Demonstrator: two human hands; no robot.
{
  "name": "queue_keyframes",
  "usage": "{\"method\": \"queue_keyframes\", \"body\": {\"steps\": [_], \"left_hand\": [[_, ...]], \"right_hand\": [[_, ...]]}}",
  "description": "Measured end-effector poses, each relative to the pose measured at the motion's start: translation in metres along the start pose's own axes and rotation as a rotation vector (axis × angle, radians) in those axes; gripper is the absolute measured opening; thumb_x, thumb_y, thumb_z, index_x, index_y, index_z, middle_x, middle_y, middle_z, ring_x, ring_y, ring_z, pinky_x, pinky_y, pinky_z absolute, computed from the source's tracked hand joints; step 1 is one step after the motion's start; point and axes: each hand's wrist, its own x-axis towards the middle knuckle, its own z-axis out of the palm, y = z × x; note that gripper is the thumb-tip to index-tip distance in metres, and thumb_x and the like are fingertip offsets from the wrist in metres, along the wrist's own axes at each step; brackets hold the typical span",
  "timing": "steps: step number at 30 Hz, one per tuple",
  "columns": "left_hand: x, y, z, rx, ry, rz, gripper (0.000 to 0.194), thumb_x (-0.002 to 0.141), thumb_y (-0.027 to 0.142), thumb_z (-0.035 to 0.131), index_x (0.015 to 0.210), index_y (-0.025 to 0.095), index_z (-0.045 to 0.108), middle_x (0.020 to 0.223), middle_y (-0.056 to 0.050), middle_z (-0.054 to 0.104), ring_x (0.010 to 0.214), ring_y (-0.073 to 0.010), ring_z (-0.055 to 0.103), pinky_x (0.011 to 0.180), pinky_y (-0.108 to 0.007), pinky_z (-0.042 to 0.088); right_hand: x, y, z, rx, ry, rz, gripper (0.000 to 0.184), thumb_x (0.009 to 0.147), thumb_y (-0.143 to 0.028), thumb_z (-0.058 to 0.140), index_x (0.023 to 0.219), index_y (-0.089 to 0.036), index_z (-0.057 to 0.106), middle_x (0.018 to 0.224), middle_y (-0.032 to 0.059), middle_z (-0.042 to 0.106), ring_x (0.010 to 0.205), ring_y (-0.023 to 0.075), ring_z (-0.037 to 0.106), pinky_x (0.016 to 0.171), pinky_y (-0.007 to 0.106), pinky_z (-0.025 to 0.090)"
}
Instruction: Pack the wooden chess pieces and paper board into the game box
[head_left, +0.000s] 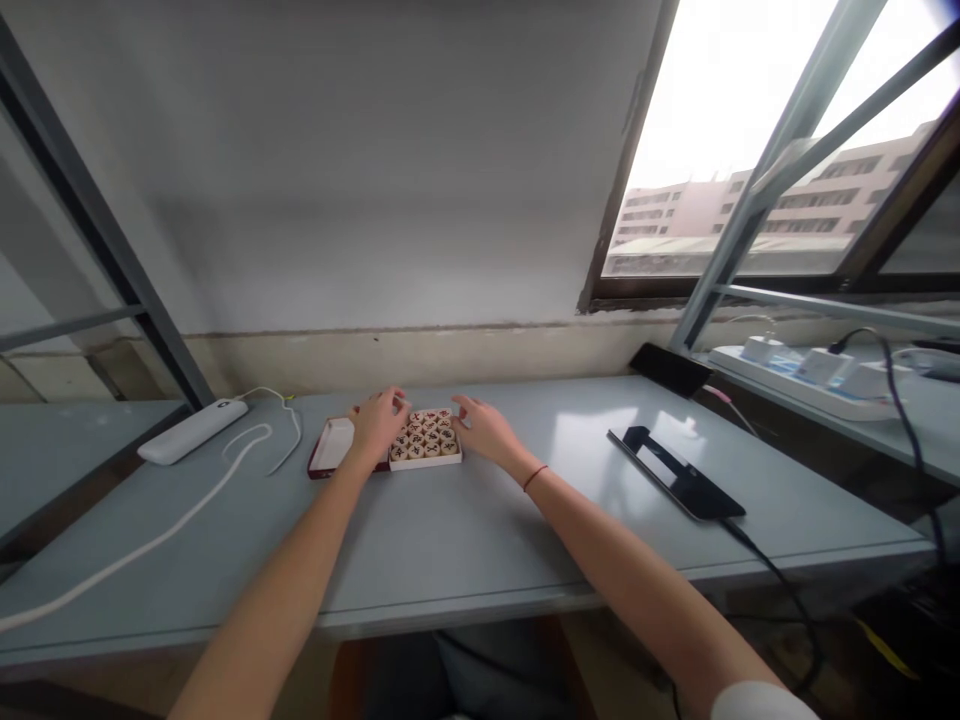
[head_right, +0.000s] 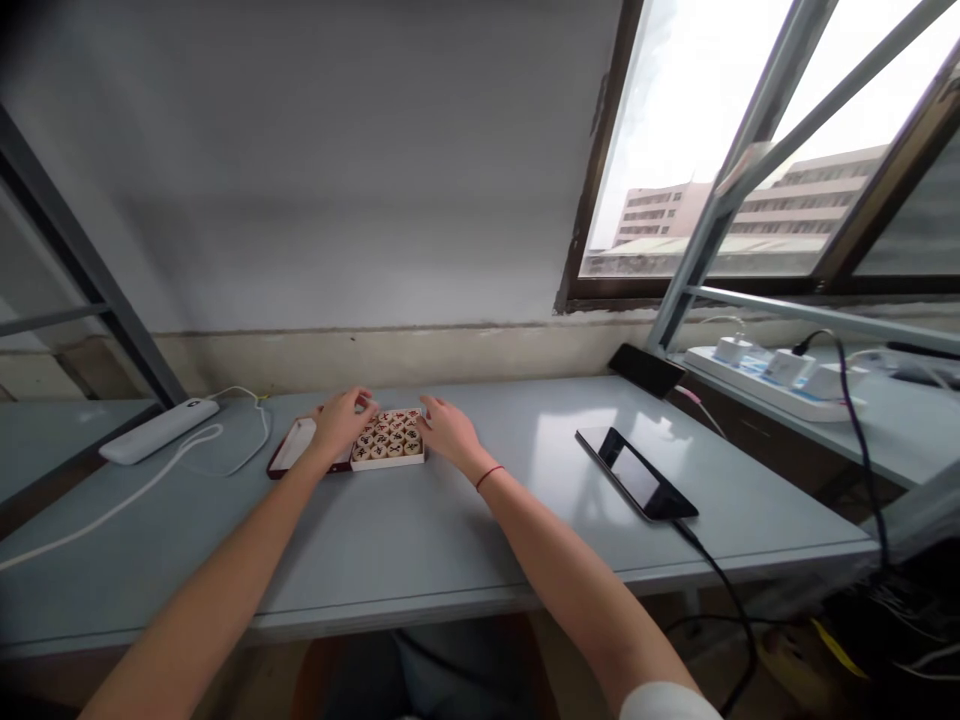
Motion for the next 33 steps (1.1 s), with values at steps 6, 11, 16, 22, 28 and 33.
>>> {"method": "queue_keyframes", "body": {"steps": [6,11,16,22,28,33], "left_hand": [[-0.012,0.017,0.005,-0.368,-0.169,0.048,0.028,0.079,0.039,0.054,0.102,0.022,0.055,0.088,-0.002,0.067,0.082,-0.0171,0.061,0.077,-0.030,0.044],[-0.008,0.011,0.011,-0.507,-0.271,0.104,0.039,0.081,0.044,0.050,0.111,0.019,0.051,0.089,-0.004,0.067,0.076,-0.0158,0.063,0.068,-0.025,0.047],[-0.009,0.001,0.000,0.026,-0.120,0.167,0.037,0.085,0.046,0.040,0.095,0.020,0.064,0.098,-0.009,0.065,0.096,-0.0256,0.056,0.084,-0.037,0.041],[-0.012,-0.007,0.002,0.342,-0.066,0.082,0.042,0.087,0.039,0.034,0.085,0.018,0.070,0.100,-0.015,0.061,0.100,-0.0316,0.051,0.085,-0.043,0.039],[-0.011,0.004,0.009,0.378,-0.103,-0.014,0.045,0.085,0.038,0.033,0.087,0.015,0.071,0.103,-0.017,0.060,0.097,-0.0318,0.054,0.081,-0.042,0.042],[-0.010,0.009,0.014,0.374,-0.071,-0.032,0.044,0.085,0.033,0.032,0.090,0.013,0.071,0.101,-0.018,0.061,0.094,-0.0313,0.056,0.078,-0.042,0.043]], "right_hand": [[-0.014,-0.028,-0.005,-0.054,0.105,-0.209,0.034,0.083,-0.030,0.045,0.116,-0.024,0.053,0.105,0.0059,0.058,0.074,0.0145,0.056,0.061,0.022,0.036],[-0.011,-0.024,-0.001,-0.029,0.139,-0.217,0.025,0.082,-0.026,0.046,0.103,-0.023,0.060,0.100,0.0056,0.059,0.078,0.0139,0.056,0.066,0.022,0.037],[0.004,0.008,-0.003,-0.091,0.219,-0.027,0.030,0.082,-0.030,0.045,0.109,-0.022,0.056,0.102,0.0064,0.061,0.079,0.0158,0.056,0.068,0.023,0.037],[0.013,0.048,0.003,-0.218,0.005,0.174,0.022,0.080,-0.029,0.045,0.093,-0.019,0.061,0.093,0.0072,0.062,0.074,0.0179,0.057,0.056,0.024,0.032],[0.014,0.044,0.008,-0.223,0.041,0.142,0.030,0.083,-0.028,0.044,0.107,-0.018,0.058,0.109,0.0098,0.057,0.086,0.0178,0.057,0.062,0.024,0.036],[0.012,0.031,0.010,-0.218,0.041,0.034,0.030,0.084,-0.031,0.043,0.106,-0.018,0.059,0.110,0.0090,0.056,0.093,0.0184,0.055,0.068,0.024,0.037]]}}
